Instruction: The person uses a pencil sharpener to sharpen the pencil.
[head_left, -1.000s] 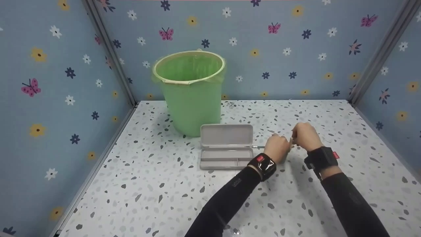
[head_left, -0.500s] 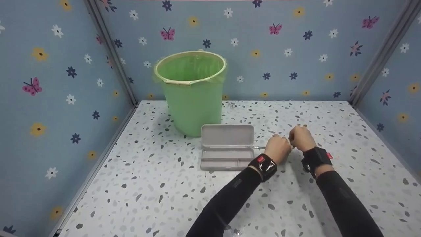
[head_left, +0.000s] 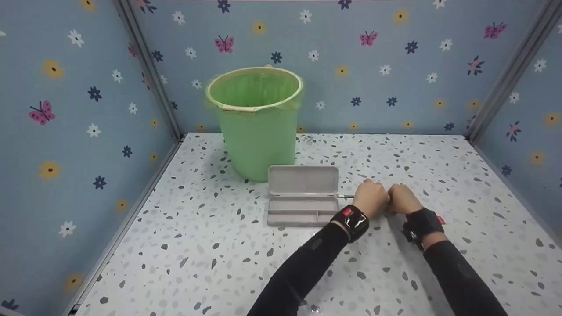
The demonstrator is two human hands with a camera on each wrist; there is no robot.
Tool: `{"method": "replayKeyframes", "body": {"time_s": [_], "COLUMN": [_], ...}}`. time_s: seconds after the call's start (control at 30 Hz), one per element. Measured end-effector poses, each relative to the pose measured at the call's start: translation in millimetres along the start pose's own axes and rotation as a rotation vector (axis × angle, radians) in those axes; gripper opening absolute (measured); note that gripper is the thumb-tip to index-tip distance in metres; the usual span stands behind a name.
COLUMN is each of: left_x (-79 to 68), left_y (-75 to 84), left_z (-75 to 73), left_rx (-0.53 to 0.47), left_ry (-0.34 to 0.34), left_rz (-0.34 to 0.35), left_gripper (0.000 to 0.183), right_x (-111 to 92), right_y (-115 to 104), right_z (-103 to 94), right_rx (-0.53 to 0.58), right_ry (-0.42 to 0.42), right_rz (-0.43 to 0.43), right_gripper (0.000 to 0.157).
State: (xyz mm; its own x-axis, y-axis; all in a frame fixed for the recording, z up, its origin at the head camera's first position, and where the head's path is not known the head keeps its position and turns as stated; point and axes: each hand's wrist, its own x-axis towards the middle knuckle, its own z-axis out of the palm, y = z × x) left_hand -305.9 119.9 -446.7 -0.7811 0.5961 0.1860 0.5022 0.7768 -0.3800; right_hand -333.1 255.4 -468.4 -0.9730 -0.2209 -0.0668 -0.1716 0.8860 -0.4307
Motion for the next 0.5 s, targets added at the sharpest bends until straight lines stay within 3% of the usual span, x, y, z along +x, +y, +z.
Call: {"method": "replayKeyframes", "body": {"time_s": [0.2, 0.5], "left_x": [0.5, 0.8], "left_y": [0.2, 0.3], "left_z": [1.0, 0.2], "left_rx": [-0.057, -0.076], "left_ry": [0.009, -0.001], "left_rz": [-0.029, -0.058], "left_gripper": [0.016, 0.02], "right_x": [-14.9, -32.5], "right_y": [-4.6, -16.6], "right_z": [-3.7, -21.9], "right_rx": [0.058, 0.032], "right_ry": [-0.051, -0.098], "right_rz": [0.013, -0.041], "right_gripper": [0.015, 0.012]}}
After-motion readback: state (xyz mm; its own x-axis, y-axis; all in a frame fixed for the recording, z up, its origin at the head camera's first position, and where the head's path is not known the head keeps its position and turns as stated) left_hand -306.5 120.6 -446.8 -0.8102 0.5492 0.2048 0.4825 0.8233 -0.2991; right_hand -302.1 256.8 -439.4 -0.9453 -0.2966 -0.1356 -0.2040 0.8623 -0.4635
